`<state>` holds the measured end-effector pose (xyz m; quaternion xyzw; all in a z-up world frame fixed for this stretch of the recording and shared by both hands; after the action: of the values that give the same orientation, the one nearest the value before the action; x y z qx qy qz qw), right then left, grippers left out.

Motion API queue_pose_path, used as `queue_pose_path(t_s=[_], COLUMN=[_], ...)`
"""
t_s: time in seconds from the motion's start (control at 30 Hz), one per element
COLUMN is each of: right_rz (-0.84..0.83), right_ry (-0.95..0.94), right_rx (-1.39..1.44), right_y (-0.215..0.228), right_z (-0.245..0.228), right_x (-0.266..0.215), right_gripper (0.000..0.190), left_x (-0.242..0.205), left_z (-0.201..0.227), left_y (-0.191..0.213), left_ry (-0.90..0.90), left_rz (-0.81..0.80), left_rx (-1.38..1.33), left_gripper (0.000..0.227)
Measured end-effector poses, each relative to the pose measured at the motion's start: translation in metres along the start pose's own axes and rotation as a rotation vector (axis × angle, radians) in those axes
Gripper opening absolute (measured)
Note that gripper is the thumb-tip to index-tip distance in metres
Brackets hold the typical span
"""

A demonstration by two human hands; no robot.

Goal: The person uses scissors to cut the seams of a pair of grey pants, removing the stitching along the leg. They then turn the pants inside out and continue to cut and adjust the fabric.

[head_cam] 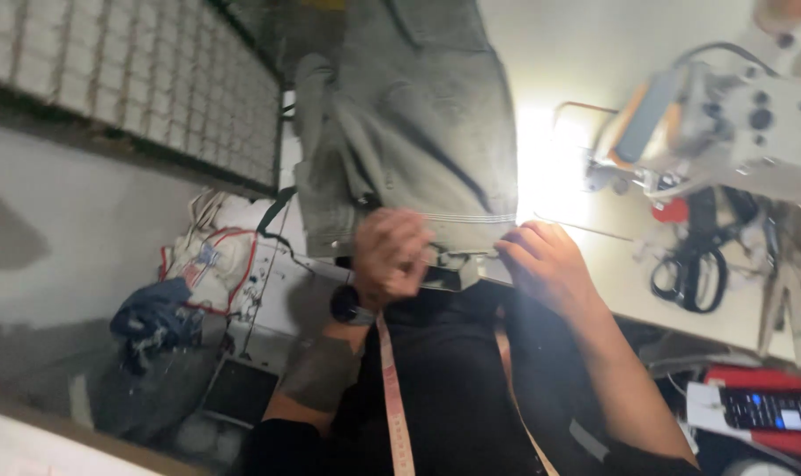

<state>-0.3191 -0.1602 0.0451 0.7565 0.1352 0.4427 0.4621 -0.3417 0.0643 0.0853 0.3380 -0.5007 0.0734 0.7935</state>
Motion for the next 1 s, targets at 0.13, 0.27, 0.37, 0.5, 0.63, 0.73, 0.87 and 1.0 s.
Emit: queue_pose_path(t_s=[0.13,0.27,0.37,0.5,0.63,0.73,0.87,1.0], right_rz=[-0.083,-0.1,-0.062,-0.017,0.049,0.063,-0.188,-0.06], right_ry=[0.025,-0.051,-0.021,-0.009,-0.049,-0.056,-0.079,-0.242], right_rx=[0.004,-0.049,-0.03,0.022,0.076,0.109,0.127,0.329], right_y=[-0.009,-0.017,-0.006,0.007,0.008,0.006,0.005,0.03], right_z=[0.0,0.009,-0.002,-0.019,-0.008,0.0,-0.004,-0.003], right_x=[-0.004,-0.004,0.012,0.027,0.018,0.005,0.005,0.026], right_gripper=[0.017,0.01,0.006,0.004,0.003,0.003,0.01,0.026], left_x=[-0.115,-0.298,-0.299,-0.262,-0.19,-0.075,-0.021,-0.02], left_z=[-0.093,-0.191,-0.151,-0.169,-0.181,-0.143,-0.088,-0.036], left_y=[0.092,0.064,0.003,0.009,0.116,0.148,0.05,-0.054], left_ry=[0.5,1.378,1.98,1.921,1.359,0.817,0.979,1.027], left_rz=[0.446,0.673,0.867,1.025,1.288,0.951,0.249,-0.183], left_rx=[0.203,-0.383,-1.233,-1.128,-0.751,-0.851,-0.51,-0.587], left_gripper=[0.033,0.06,0.111,0.064,0.018,0.05,0.067,0.054])
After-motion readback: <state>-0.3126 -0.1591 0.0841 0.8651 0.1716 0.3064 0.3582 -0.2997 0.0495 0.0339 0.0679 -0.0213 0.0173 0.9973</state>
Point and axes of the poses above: each hand's wrist, its own x-axis towards the middle knuckle, its own y-axis out of the back of the hand, z = x × y, the point moved 8 cm from there along x, towards the middle knuckle
